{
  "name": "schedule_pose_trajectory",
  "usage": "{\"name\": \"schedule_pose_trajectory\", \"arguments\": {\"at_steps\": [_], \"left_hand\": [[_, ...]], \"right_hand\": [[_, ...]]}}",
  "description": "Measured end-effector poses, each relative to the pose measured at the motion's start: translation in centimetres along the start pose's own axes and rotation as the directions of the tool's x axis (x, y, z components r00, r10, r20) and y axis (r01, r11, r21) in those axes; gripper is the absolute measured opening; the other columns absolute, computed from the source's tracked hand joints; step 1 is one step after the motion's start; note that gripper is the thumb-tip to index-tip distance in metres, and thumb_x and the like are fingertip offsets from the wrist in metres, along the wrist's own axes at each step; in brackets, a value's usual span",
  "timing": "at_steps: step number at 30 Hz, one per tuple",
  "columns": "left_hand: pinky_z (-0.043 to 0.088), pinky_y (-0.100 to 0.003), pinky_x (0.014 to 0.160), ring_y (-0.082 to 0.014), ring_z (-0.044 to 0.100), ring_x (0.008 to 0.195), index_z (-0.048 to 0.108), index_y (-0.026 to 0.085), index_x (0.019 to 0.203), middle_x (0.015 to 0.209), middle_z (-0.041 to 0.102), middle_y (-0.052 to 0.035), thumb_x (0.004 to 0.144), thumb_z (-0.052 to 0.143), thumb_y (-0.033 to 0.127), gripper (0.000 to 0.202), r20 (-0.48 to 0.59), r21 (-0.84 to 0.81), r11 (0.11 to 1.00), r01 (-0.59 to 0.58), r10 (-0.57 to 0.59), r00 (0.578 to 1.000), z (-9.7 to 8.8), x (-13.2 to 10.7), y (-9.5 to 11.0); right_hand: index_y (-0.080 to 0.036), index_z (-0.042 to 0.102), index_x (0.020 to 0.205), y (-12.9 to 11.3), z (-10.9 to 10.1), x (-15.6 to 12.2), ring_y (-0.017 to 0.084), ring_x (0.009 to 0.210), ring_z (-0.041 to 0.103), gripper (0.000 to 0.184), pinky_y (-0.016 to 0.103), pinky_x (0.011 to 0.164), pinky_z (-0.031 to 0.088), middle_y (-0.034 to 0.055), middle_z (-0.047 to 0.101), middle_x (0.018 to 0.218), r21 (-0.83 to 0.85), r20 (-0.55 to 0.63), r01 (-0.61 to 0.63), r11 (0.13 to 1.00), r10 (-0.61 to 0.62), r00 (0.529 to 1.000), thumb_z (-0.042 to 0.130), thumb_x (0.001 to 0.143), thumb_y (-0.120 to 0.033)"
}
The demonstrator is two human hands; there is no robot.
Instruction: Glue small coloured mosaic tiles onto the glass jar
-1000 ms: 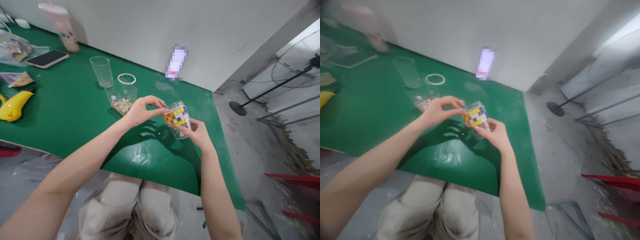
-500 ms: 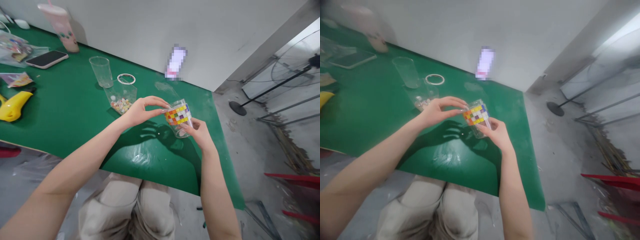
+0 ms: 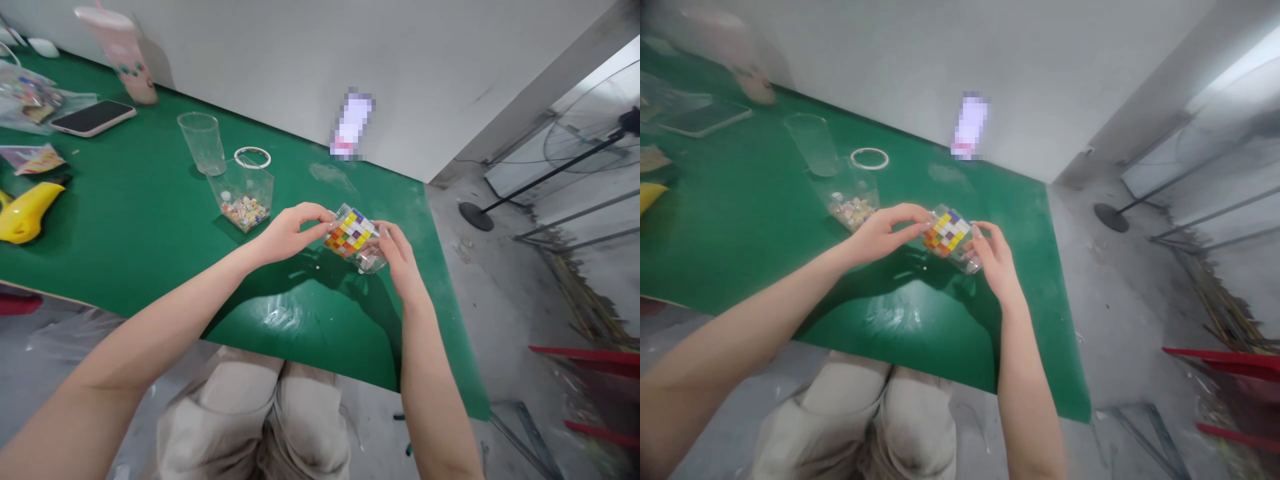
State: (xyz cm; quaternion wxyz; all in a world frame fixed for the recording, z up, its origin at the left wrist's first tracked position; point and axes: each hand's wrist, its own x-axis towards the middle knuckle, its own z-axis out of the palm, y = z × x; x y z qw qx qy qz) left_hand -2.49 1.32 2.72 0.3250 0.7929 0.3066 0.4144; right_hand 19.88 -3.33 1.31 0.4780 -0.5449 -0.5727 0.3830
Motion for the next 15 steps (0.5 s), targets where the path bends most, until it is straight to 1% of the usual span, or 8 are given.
{"name": "schedule_pose_trajectory", "arguments": {"at_steps": [3,6,10,13,15], "left_hand": [[0.047,-0.032,0.093,-0.0165,0.062,0.100,0.066,0.016,0.096,0.105,0.071,-0.0071,0.090,0.050,0.030,0.022,0.013,0.014,0.999,0.047,-0.047,0.999,0.5,-0.2,0.1],[0.048,-0.030,0.091,-0.0163,0.063,0.099,0.066,0.015,0.095,0.104,0.071,-0.0072,0.090,0.049,0.031,0.024,0.002,0.018,0.997,0.072,-0.072,0.997,1.0,-0.3,0.2],[0.048,-0.030,0.088,-0.0166,0.063,0.095,0.066,0.016,0.089,0.099,0.072,-0.0058,0.091,0.048,0.033,0.024,-0.034,0.026,0.996,0.083,-0.082,0.996,1.5,-0.4,0.1],[0.049,-0.030,0.087,-0.0170,0.063,0.093,0.065,0.016,0.089,0.098,0.072,-0.0062,0.091,0.046,0.033,0.026,-0.057,0.048,0.994,0.094,-0.091,0.994,1.7,-0.5,0.0],[0.048,-0.031,0.087,-0.0170,0.063,0.094,0.063,0.017,0.091,0.099,0.071,-0.0060,0.091,0.045,0.033,0.024,-0.057,0.067,0.994,0.088,-0.084,0.995,1.8,-0.5,-0.1]], "right_hand": [[-0.026,0.059,0.103,0.0,0.2,0.0,0.016,0.061,0.062,0.042,0.032,0.061,0.051,0.0003,0.068,0.072,-0.034,-0.084,0.029,0.999,-0.031,0.996,0.053,0.083,-0.062],[-0.025,0.061,0.100,-0.2,0.3,0.0,0.016,0.060,0.061,0.040,0.032,0.058,0.051,0.0006,0.067,0.071,-0.071,-0.134,0.100,0.992,-0.109,0.985,0.057,0.080,-0.060],[-0.026,0.062,0.099,-0.3,0.3,0.0,0.017,0.063,0.062,0.036,0.032,0.058,0.051,-0.0002,0.065,0.070,-0.134,-0.156,0.191,0.973,-0.211,0.965,0.061,0.079,-0.055],[-0.025,0.062,0.098,-0.1,0.5,-0.1,0.019,0.068,0.065,0.034,0.033,0.061,0.052,0.0010,0.066,0.076,-0.185,-0.169,0.211,0.960,-0.243,0.955,0.063,0.079,-0.053],[-0.024,0.062,0.096,0.1,0.6,-0.1,0.019,0.069,0.065,0.032,0.033,0.063,0.052,0.0021,0.067,0.079,-0.174,-0.195,0.216,0.961,-0.249,0.949,0.062,0.080,-0.052]]}}
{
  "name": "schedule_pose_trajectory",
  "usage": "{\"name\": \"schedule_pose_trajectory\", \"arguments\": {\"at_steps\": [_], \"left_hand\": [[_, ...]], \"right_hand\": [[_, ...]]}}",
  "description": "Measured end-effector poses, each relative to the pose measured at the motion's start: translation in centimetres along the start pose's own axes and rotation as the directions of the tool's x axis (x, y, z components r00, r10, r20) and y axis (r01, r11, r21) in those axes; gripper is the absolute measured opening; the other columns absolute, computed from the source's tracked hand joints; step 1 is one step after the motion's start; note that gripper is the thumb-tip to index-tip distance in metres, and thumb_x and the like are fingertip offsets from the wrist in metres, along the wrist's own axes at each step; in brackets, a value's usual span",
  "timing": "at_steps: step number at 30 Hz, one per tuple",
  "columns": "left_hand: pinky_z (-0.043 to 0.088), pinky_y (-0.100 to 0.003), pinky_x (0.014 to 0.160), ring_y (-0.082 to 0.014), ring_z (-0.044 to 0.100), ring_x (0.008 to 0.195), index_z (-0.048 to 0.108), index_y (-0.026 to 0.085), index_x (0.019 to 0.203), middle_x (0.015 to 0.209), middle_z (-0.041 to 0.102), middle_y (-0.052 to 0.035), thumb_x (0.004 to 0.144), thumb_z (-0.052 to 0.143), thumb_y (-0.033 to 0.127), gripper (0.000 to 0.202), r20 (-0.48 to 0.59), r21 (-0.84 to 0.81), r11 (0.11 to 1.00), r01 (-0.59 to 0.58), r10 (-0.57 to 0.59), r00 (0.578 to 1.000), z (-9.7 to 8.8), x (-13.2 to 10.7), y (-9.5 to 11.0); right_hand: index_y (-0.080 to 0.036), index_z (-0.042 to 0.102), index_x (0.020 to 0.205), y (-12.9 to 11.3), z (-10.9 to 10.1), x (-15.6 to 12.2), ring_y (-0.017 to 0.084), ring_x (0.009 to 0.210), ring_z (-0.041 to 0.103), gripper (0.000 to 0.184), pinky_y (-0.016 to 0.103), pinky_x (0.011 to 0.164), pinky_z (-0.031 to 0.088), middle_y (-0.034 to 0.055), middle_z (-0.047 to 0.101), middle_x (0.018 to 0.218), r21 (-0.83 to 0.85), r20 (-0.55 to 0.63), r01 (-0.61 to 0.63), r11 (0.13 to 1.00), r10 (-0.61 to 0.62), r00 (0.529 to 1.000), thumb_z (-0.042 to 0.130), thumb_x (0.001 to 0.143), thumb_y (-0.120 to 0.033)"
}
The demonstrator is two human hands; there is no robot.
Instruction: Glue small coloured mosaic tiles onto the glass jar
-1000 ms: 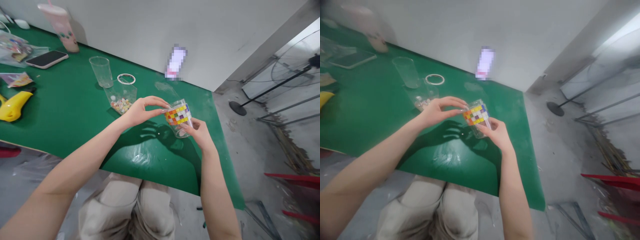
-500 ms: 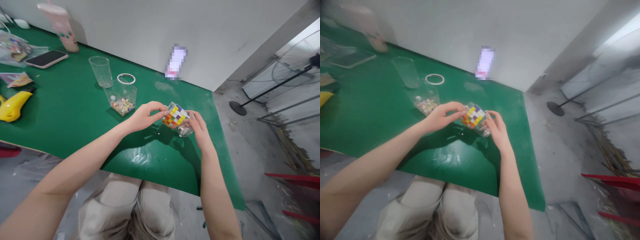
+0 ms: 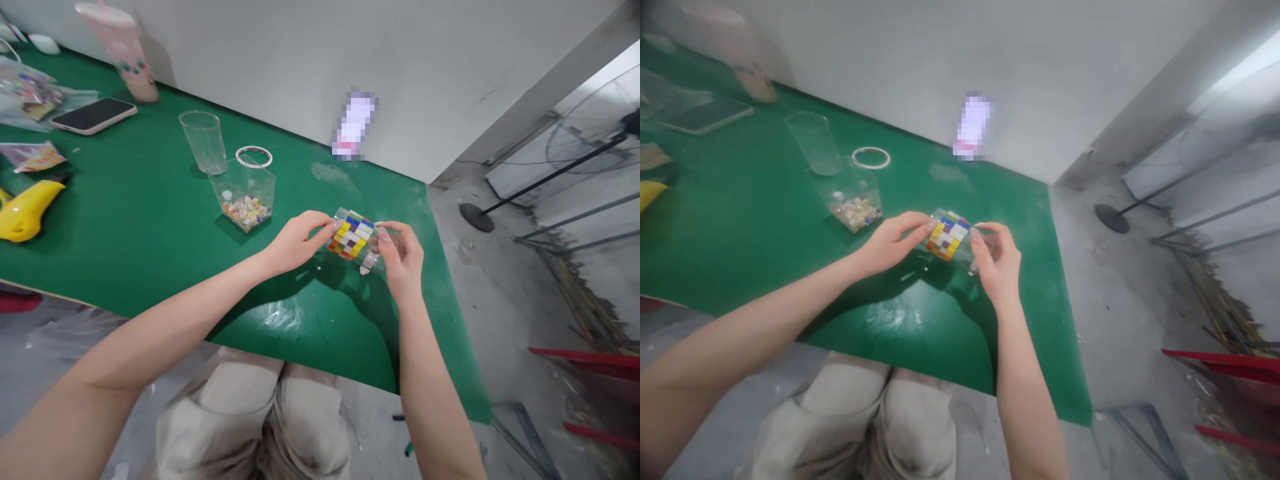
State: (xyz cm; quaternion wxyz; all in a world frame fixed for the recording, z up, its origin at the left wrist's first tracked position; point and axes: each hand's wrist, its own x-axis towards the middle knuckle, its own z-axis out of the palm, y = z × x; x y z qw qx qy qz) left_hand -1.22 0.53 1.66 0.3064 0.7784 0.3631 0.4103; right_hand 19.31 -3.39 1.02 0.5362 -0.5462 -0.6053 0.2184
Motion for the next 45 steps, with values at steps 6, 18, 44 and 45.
{"name": "schedule_pose_trajectory", "arguments": {"at_steps": [6,18,44,45], "left_hand": [[0.046,-0.033,0.094,-0.0170,0.060,0.102,0.057,0.016,0.100,0.107,0.067,-0.0077,0.093,0.039,0.025,0.022,0.092,0.015,0.998,-0.056,0.054,0.994,0.2,-0.1,-0.1],[0.035,-0.036,0.110,-0.0199,0.048,0.127,0.051,0.015,0.127,0.136,0.054,-0.0118,0.093,0.035,0.027,0.040,0.217,-0.032,0.992,-0.119,0.124,0.968,-0.2,-0.2,-0.4],[0.044,-0.031,0.102,-0.0180,0.060,0.114,0.060,0.017,0.117,0.123,0.066,-0.0063,0.092,0.041,0.028,0.033,0.203,-0.087,0.996,0.000,0.018,0.979,0.0,-0.2,0.0],[0.044,-0.031,0.101,-0.0179,0.060,0.113,0.061,0.017,0.116,0.122,0.066,-0.0056,0.092,0.041,0.028,0.032,0.203,-0.092,0.996,0.010,0.009,0.979,0.0,-0.2,0.1]], "right_hand": [[-0.022,0.062,0.092,0.2,0.3,-0.1,0.018,0.065,0.066,0.032,0.033,0.061,0.052,0.0009,0.066,0.071,0.060,-0.089,-0.049,0.997,0.055,0.994,0.058,0.082,-0.053],[-0.023,0.061,0.087,0.1,0.3,0.0,0.019,0.064,0.065,0.032,0.035,0.062,0.053,0.0004,0.066,0.068,0.115,-0.137,-0.121,0.986,0.137,0.981,0.060,0.080,-0.054],[-0.023,0.061,0.086,0.0,0.0,0.3,0.019,0.062,0.066,0.032,0.033,0.057,0.052,0.0001,0.066,0.067,0.113,-0.192,-0.124,0.986,0.144,0.971,0.060,0.078,-0.054],[-0.024,0.060,0.087,0.0,0.0,0.3,0.019,0.063,0.067,0.031,0.033,0.057,0.052,-0.0001,0.066,0.069,0.111,-0.192,-0.117,0.987,0.137,0.972,0.060,0.079,-0.053]]}}
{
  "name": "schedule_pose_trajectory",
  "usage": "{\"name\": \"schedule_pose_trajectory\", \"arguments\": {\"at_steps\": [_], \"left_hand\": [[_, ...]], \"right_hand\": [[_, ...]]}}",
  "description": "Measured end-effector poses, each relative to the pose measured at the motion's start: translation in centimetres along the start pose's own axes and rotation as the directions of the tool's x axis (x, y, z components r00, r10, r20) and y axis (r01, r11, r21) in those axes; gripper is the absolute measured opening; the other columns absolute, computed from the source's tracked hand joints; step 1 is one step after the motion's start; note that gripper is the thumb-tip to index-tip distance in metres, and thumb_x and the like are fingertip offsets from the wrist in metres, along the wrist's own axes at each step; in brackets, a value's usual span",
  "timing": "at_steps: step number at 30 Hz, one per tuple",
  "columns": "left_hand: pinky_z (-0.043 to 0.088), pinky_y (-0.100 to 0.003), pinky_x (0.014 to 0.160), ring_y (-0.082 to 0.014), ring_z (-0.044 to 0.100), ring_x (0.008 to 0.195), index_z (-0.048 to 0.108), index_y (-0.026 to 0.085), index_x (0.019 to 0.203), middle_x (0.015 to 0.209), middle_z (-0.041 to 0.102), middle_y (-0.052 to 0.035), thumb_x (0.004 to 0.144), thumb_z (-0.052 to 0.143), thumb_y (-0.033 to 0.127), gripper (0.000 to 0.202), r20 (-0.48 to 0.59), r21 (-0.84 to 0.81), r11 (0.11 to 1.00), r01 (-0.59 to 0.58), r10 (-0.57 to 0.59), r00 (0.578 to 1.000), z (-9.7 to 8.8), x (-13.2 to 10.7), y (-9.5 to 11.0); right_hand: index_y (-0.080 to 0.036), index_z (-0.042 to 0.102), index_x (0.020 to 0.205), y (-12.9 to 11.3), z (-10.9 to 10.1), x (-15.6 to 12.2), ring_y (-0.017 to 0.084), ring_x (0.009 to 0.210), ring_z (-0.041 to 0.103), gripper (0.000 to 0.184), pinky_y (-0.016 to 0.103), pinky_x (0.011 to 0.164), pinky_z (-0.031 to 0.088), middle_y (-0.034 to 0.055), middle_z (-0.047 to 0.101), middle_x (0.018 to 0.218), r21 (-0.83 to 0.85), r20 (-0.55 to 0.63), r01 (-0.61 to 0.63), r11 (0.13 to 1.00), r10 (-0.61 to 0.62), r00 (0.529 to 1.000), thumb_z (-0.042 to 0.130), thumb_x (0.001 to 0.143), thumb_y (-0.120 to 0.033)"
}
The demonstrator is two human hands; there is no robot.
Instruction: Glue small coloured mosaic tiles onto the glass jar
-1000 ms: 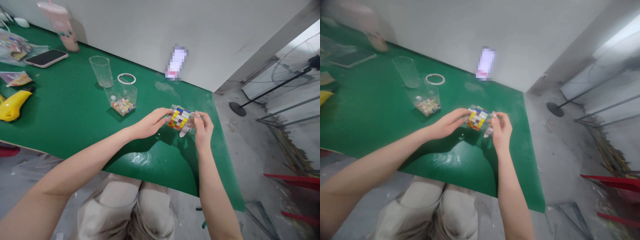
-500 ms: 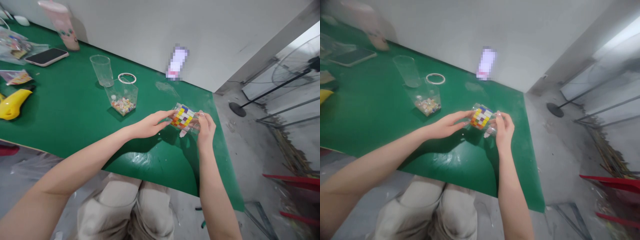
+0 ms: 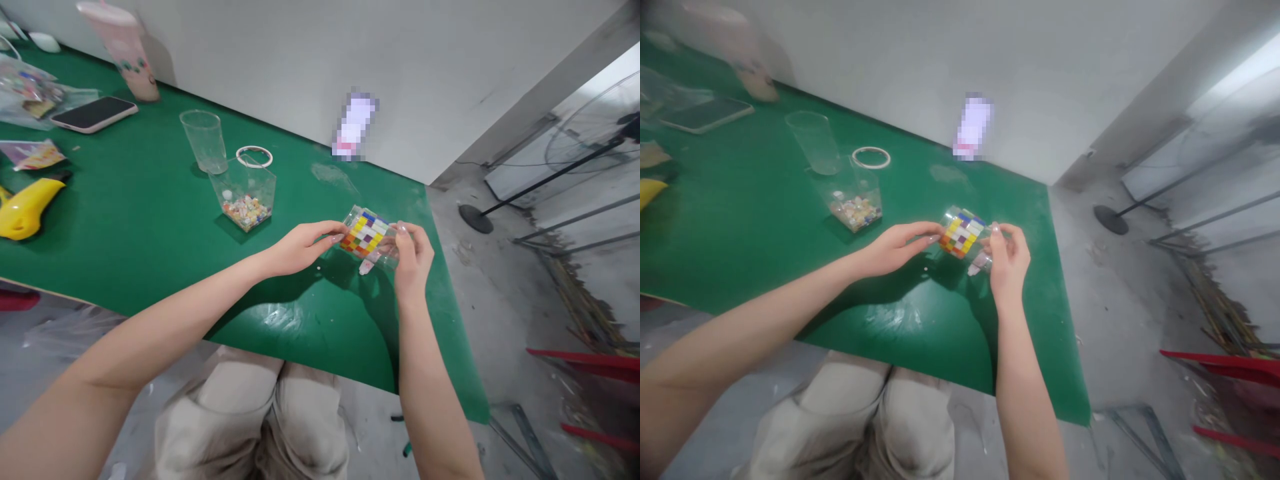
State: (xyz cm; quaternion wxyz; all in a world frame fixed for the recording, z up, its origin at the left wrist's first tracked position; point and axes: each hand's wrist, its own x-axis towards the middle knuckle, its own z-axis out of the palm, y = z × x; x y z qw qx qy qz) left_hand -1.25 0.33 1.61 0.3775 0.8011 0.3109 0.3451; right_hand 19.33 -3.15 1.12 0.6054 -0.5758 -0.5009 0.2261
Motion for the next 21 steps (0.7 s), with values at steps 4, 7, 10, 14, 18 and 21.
{"name": "schedule_pose_trajectory", "arguments": {"at_steps": [4,7,10,14,18,21], "left_hand": [[0.045,-0.033,0.099,-0.0192,0.061,0.111,0.062,0.018,0.114,0.121,0.067,-0.0052,0.092,0.043,0.030,0.031,-0.004,-0.021,1.000,0.021,-0.021,1.000,0.08,0.01,0.12],[0.045,-0.032,0.100,-0.0194,0.061,0.111,0.062,0.018,0.115,0.121,0.067,-0.0055,0.092,0.044,0.031,0.032,-0.011,-0.045,0.999,0.026,-0.026,1.000,0.11,0.00,0.15],[0.045,-0.031,0.099,-0.0193,0.061,0.111,0.063,0.017,0.115,0.121,0.067,-0.0055,0.093,0.044,0.033,0.033,-0.016,-0.065,0.998,0.016,-0.017,1.000,0.13,-0.03,0.09],[0.044,-0.033,0.100,-0.0203,0.060,0.113,0.065,0.019,0.112,0.117,0.069,-0.0044,0.094,0.042,0.035,0.033,-0.068,-0.054,0.998,0.031,-0.035,0.997,0.05,-0.11,-0.08],[0.046,-0.032,0.097,-0.0193,0.062,0.108,0.066,0.018,0.109,0.113,0.070,-0.0046,0.095,0.041,0.041,0.037,-0.086,-0.086,0.996,0.035,-0.042,0.995,-0.04,-0.08,-0.12],[0.046,-0.033,0.099,-0.0194,0.062,0.109,0.065,0.018,0.110,0.118,0.068,-0.0053,0.094,0.044,0.039,0.035,-0.044,-0.131,0.991,0.040,-0.046,0.998,-0.11,0.01,-0.02]], "right_hand": [[-0.025,0.058,0.089,0.27,-0.11,0.19,0.019,0.065,0.068,0.029,0.033,0.058,0.053,-0.0008,0.065,0.069,-0.016,0.001,0.029,0.999,-0.029,1.000,0.059,0.080,-0.053],[-0.024,0.058,0.088,0.46,-0.22,0.38,0.020,0.063,0.068,0.031,0.034,0.057,0.053,-0.0008,0.064,0.067,-0.027,0.010,0.054,0.998,-0.054,0.999,0.058,0.080,-0.054],[-0.024,0.058,0.088,0.32,-0.16,0.26,0.019,0.064,0.067,0.030,0.034,0.056,0.053,-0.0001,0.065,0.071,-0.022,0.005,0.062,0.998,-0.061,0.998,0.059,0.080,-0.054],[-0.025,0.058,0.089,-0.15,0.20,-0.28,0.019,0.064,0.067,0.028,0.034,0.059,0.052,-0.0004,0.065,0.068,-0.022,0.024,0.035,0.999,-0.034,0.999,0.058,0.081,-0.052],[-0.025,0.058,0.088,-0.21,0.39,-0.44,0.018,0.057,0.064,0.028,0.033,0.057,0.050,-0.0020,0.063,0.061,-0.012,0.040,-0.001,1.000,0.002,0.999,0.057,0.082,-0.052],[-0.025,0.058,0.087,0.01,0.31,-0.23,0.016,0.052,0.060,0.029,0.031,0.054,0.048,-0.0031,0.060,0.057,-0.006,0.022,-0.051,0.999,0.051,0.998,0.057,0.081,-0.053]]}}
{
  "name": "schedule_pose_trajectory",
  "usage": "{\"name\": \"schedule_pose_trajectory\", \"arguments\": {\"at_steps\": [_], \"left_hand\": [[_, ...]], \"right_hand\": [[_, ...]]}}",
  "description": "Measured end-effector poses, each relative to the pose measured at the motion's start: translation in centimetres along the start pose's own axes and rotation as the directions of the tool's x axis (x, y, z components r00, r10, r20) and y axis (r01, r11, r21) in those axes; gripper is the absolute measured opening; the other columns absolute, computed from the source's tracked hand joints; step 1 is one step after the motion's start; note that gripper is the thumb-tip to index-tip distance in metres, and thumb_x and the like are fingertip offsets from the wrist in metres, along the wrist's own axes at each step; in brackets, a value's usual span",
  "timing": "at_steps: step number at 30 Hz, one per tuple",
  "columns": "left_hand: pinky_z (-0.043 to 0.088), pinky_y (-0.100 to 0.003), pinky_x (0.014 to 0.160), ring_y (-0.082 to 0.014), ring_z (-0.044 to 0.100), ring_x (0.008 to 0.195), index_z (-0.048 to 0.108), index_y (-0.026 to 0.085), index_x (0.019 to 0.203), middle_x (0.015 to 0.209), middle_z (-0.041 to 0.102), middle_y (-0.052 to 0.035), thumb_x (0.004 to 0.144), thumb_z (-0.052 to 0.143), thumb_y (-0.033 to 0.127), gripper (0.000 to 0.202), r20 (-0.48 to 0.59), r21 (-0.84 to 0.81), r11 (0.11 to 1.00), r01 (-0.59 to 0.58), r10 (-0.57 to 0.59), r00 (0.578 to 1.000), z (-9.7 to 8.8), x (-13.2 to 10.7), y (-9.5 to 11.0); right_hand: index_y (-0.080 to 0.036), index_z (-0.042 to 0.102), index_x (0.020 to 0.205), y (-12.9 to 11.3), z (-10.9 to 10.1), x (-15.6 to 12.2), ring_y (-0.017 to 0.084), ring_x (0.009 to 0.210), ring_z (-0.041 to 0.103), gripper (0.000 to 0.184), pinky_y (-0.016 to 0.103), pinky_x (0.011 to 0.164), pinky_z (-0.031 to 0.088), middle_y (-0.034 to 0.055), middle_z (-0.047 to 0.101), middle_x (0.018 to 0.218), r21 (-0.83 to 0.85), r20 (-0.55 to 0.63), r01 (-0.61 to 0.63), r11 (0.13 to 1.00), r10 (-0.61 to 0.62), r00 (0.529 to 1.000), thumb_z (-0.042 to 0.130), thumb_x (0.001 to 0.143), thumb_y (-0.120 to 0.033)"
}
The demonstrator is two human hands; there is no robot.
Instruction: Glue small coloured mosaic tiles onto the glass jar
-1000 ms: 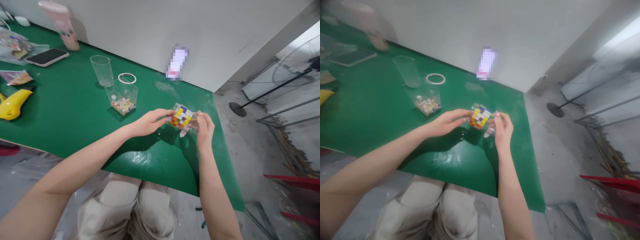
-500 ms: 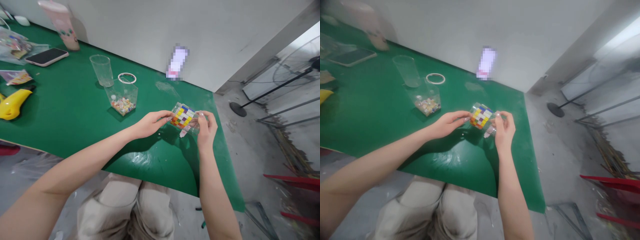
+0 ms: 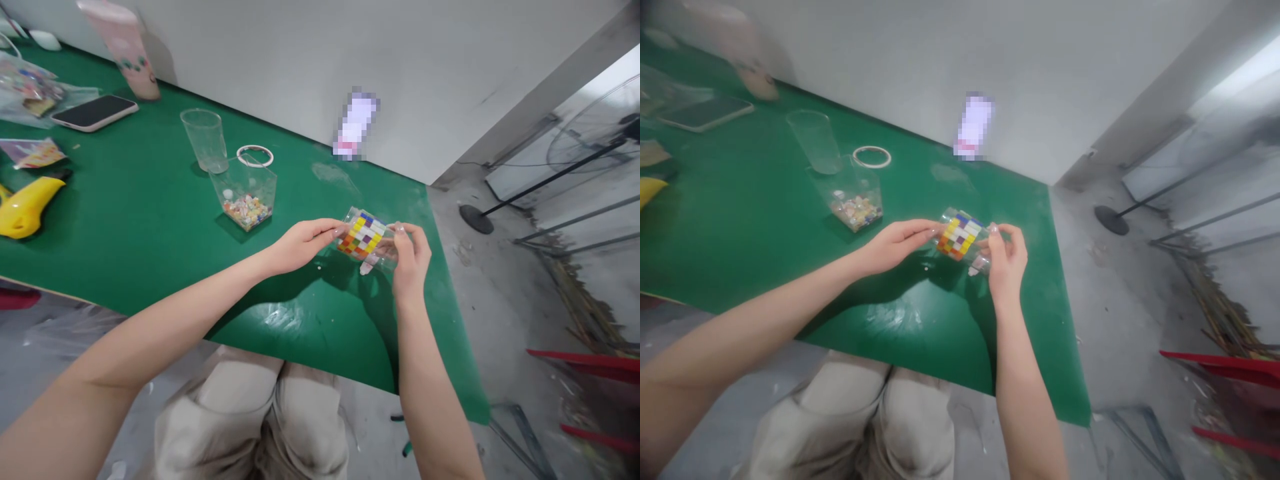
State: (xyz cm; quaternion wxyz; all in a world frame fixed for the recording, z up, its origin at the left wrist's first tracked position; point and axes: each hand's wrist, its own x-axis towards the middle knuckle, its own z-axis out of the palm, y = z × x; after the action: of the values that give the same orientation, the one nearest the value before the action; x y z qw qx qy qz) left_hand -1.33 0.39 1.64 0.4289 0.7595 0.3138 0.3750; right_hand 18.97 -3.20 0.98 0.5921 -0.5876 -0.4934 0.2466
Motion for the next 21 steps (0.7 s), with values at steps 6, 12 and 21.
{"name": "schedule_pose_trajectory", "arguments": {"at_steps": [6,12,21], "left_hand": [[0.044,-0.037,0.104,-0.0206,0.058,0.118,0.061,0.017,0.119,0.128,0.063,-0.0075,0.091,0.049,0.031,0.034,0.079,-0.050,0.999,-0.001,0.005,0.997,-0.20,0.10,0.11],[0.044,-0.034,0.102,-0.0186,0.060,0.114,0.063,0.016,0.115,0.123,0.066,-0.0069,0.092,0.047,0.031,0.032,0.060,-0.023,1.000,0.013,-0.011,0.998,-0.12,0.08,-0.20],[0.046,-0.031,0.098,-0.0188,0.062,0.108,0.064,0.016,0.110,0.117,0.068,-0.0056,0.093,0.046,0.032,0.030,0.016,0.017,1.000,-0.006,0.006,1.000,0.33,0.12,-0.04]], "right_hand": [[-0.023,0.057,0.085,0.18,-0.03,0.33,0.015,0.048,0.058,0.033,0.028,0.049,0.046,-0.0033,0.060,0.055,0.048,-0.014,-0.085,0.995,0.085,0.996,0.062,0.076,-0.055],[-0.024,0.057,0.083,0.00,0.00,0.37,0.014,0.047,0.057,0.033,0.027,0.048,0.045,-0.0040,0.061,0.056,0.073,-0.010,-0.111,0.991,0.112,0.994,0.065,0.073,-0.054],[-0.023,0.058,0.084,0.14,0.09,0.20,0.015,0.048,0.057,0.036,0.029,0.051,0.045,-0.0043,0.060,0.054,0.062,-0.025,-0.074,0.995,0.076,0.997,0.063,0.074,-0.057]]}}
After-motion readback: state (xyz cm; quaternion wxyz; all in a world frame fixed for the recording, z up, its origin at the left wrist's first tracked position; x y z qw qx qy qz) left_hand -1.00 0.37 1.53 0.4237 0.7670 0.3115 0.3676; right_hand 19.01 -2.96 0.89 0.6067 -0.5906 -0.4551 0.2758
